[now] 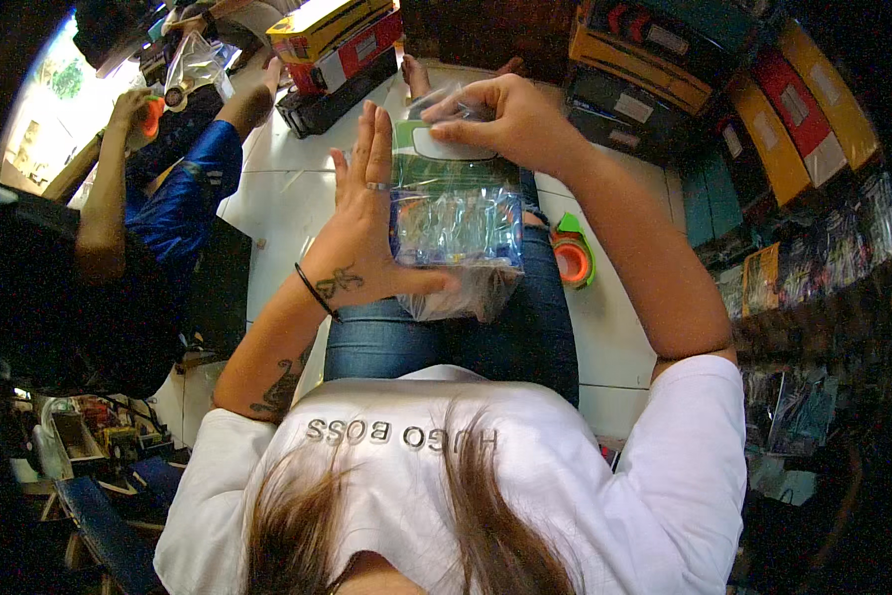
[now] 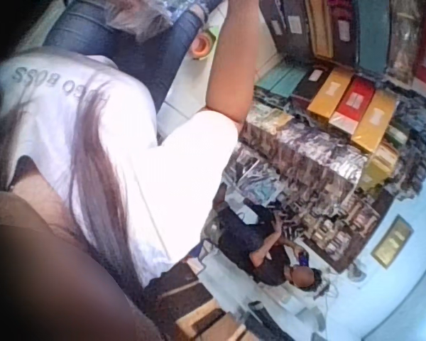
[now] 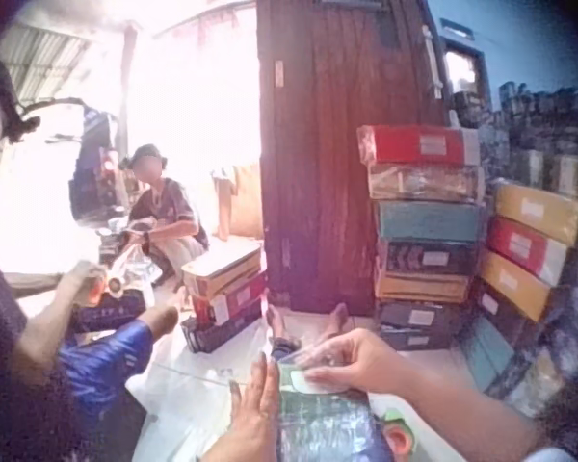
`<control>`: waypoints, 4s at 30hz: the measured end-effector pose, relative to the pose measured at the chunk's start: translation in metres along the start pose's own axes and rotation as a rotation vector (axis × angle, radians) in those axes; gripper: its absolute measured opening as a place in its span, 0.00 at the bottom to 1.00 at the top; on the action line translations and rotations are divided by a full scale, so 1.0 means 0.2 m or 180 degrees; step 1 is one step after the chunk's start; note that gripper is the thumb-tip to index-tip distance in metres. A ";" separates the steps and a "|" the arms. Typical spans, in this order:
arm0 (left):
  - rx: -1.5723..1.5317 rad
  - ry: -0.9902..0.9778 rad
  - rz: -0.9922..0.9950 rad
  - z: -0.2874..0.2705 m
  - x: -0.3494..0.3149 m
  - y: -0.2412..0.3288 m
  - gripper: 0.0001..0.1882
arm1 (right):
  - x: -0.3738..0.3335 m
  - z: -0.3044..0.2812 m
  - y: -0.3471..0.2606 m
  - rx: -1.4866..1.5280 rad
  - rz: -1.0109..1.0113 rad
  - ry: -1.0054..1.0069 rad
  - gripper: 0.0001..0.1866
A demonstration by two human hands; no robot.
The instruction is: The person sits on the floor and wraps several toy boxes in clear plastic bags, sealing each with tape. They handle multiple boxes, including a green and a yellow one, placing each wrapped item aside.
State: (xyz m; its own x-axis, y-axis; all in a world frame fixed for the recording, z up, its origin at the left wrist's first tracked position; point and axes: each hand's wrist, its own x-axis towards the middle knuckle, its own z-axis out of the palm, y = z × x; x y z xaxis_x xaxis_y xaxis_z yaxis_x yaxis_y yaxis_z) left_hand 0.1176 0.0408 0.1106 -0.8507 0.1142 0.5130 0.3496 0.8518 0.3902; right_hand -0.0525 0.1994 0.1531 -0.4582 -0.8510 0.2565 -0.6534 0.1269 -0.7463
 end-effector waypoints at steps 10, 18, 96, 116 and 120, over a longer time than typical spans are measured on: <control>0.0752 -0.0349 0.0549 -0.09 0.06 0.07 0.62 | -0.41 0.29 -0.29 -0.1645 -0.0993 0.0580 0.15; 0.0870 -0.0580 0.0207 0.03 -0.06 0.33 0.45 | -0.70 0.07 0.49 -0.0208 0.0783 0.2601 0.26; -0.3503 0.0720 -0.0889 0.18 -0.12 0.08 0.50 | -0.56 0.05 0.43 0.0305 0.0053 0.2186 0.38; -0.3739 0.0673 -0.1753 0.45 0.02 -0.24 0.49 | -0.22 0.45 0.60 0.4334 0.1047 0.0345 0.31; -0.0476 0.1574 -0.0205 0.42 0.04 -0.24 0.62 | -0.02 0.14 0.31 0.2918 0.1100 0.0283 0.34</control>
State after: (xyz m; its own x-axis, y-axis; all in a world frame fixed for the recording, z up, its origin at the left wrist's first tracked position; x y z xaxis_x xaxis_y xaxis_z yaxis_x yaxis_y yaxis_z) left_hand 0.0602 0.0436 0.0308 -0.5979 -0.2221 0.7702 0.3856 0.7626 0.5193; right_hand -0.0752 0.1969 0.0882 -0.6044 -0.7952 -0.0484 0.2284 -0.1148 -0.9668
